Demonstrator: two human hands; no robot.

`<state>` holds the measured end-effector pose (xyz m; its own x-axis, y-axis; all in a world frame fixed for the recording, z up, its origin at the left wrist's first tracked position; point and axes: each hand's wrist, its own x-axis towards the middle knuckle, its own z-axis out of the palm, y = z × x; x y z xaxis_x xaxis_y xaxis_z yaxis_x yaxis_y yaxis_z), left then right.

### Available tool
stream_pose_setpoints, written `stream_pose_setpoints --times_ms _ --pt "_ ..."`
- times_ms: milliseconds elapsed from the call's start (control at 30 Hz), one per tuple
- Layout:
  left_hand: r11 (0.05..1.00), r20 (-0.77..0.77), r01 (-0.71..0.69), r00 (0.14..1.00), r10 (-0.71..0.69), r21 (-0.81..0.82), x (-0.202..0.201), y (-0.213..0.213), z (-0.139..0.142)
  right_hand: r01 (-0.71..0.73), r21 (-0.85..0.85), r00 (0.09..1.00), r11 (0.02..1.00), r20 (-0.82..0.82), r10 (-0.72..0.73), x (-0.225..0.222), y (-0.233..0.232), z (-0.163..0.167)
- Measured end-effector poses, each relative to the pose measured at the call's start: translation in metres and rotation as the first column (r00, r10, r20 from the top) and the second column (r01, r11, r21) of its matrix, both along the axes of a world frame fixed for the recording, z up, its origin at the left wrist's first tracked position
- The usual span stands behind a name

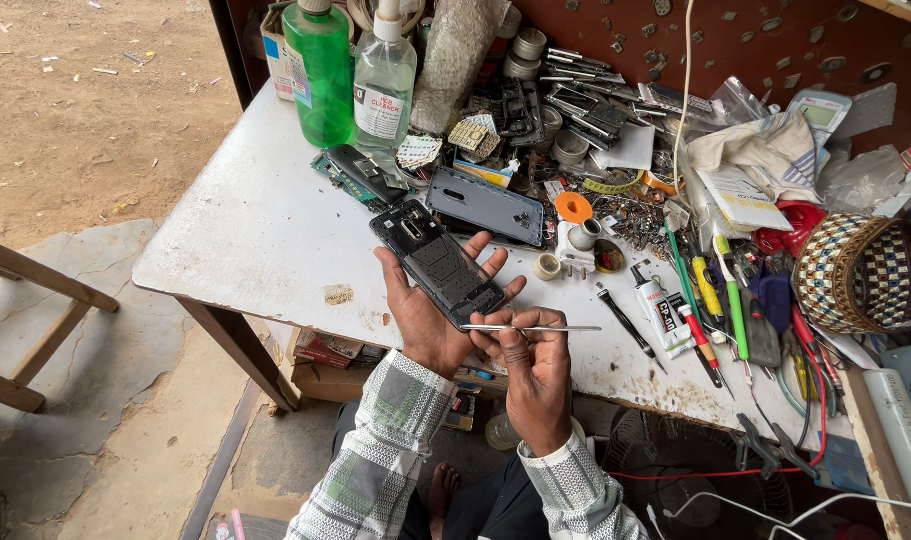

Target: The person sits at a cluttered repair workbench holding a phone with its back cover removed in one hand. They pick up a screwdriver and repeatedly work on the phone's rear panel, at times setting the phone down to pick at small parts and screws on the bench before resuming work on the device.

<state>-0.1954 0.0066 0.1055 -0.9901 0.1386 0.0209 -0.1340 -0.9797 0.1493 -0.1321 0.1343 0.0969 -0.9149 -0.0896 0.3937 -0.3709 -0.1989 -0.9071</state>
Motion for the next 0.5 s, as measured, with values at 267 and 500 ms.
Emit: stream_pose_setpoints --times_ms 267,500 --pt "0.998 -0.062 0.009 0.998 -0.005 0.07 -0.002 0.0 -0.005 0.087 -0.228 0.959 0.97 0.283 -0.02 -0.008 -0.003 0.007" --pt "0.998 -0.02 -0.012 1.0 0.013 0.06 -0.002 0.001 -0.006 0.037 -0.36 0.926 0.932 0.362 0.104 -0.015 0.007 0.003"
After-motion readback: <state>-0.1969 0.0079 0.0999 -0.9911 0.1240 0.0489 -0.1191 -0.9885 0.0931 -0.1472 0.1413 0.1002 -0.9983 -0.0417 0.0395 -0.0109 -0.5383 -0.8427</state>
